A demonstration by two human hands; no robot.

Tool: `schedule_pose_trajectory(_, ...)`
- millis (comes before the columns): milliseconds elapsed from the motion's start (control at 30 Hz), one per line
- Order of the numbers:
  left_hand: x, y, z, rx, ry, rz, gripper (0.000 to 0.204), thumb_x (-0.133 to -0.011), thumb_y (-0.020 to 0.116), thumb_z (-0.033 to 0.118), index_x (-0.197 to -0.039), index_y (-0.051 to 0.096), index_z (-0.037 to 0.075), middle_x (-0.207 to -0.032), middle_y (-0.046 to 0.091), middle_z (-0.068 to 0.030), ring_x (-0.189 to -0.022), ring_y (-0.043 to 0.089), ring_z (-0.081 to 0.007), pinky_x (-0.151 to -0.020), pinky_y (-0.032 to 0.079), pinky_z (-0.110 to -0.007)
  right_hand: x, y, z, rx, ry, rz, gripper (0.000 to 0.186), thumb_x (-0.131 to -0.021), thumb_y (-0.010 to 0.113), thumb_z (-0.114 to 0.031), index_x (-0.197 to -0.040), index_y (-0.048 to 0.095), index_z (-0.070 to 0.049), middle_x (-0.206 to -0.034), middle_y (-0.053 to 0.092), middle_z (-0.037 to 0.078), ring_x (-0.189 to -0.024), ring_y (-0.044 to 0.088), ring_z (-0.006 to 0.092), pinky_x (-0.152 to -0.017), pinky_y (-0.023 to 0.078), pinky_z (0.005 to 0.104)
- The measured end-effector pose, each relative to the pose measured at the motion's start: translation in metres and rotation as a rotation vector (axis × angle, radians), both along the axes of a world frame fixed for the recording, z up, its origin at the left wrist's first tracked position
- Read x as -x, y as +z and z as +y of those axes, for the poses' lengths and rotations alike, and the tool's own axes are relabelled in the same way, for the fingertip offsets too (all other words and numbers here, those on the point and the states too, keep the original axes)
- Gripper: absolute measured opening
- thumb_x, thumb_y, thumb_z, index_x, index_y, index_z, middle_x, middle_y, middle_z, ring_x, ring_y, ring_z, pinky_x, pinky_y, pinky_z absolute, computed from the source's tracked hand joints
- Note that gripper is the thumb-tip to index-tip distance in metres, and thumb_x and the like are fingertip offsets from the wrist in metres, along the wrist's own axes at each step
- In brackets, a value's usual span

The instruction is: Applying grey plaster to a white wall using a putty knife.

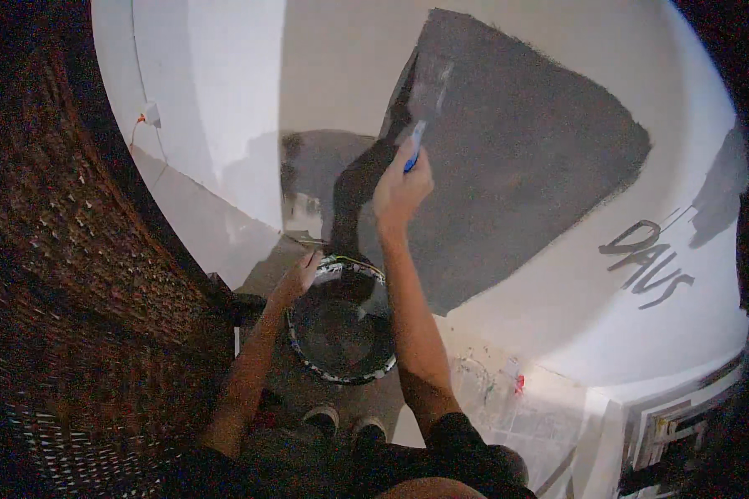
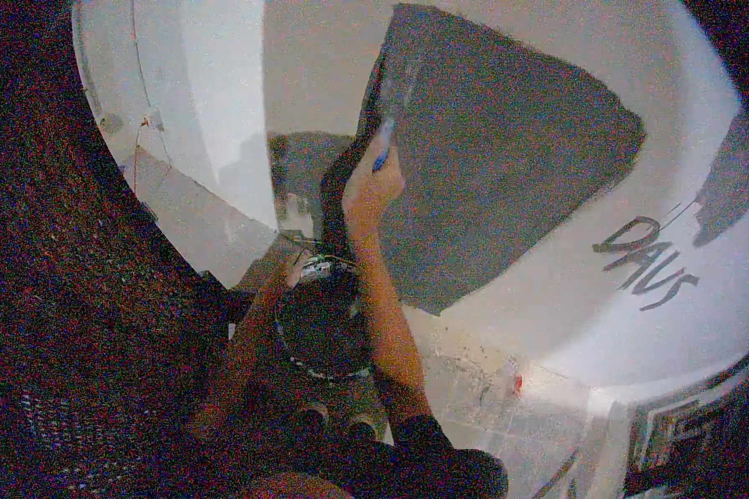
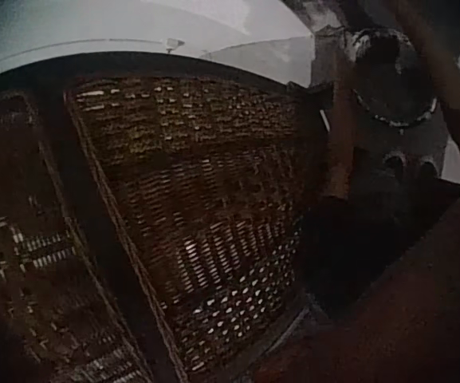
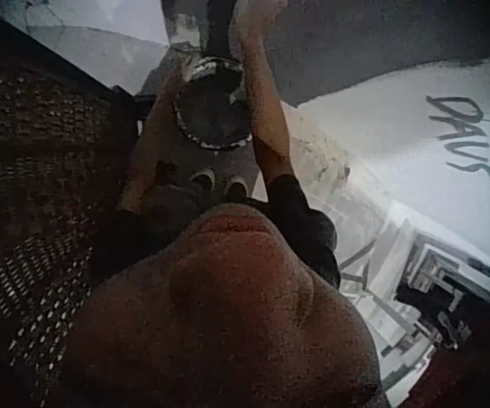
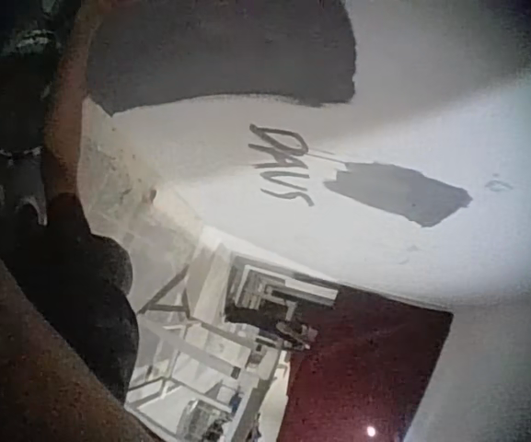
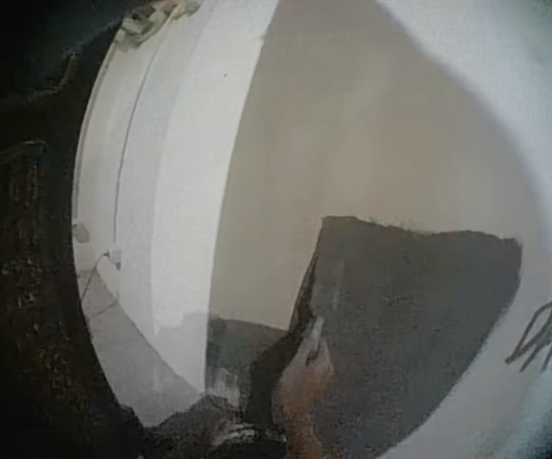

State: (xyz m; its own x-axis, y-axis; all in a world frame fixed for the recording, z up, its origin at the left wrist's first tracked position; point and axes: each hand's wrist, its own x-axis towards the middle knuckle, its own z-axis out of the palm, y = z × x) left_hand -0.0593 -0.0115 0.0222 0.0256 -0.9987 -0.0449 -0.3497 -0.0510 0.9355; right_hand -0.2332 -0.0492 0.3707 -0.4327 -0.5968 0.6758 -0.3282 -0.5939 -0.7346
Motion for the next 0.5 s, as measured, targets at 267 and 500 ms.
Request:
schedule_pose_trajectory(267, 0.057, 0.050, -0.010, -0.130, -0.147, 0.000, 0.040, -0.104, 0.054, 0.009, -0.141, 0.052, -0.006, -0.131, 0.064, -0.0206, -0.124, 0.061, -0.0354, -0.097, 0.052, -0.044, 0.044, 0.044, -0.020, 0.072, -0.112, 0.081, 0.046, -0.107, 0.055, -0.032, -0.080, 0.056, 0.005, -0.062, 0.045, 0.010, -0.059, 0.039, 0.0176, -0.057, 0.037, 0.0406)
schedule_pose_trajectory(500, 0.044, 0.081, 0.029, -0.052, 0.072, -0.117, 0.042, -0.106, 0.052, 0.018, -0.141, 0.053, -0.006, -0.126, 0.065, -0.0259, -0.123, 0.060, -0.0382, -0.102, 0.050, -0.046, 0.030, -0.009, -0.008, 0.071, -0.084, 0.055, 0.044, -0.106, 0.056, -0.031, -0.080, 0.057, 0.004, -0.061, 0.043, 0.010, -0.059, 0.039, 0.0174, -0.057, 0.036, 0.0405)
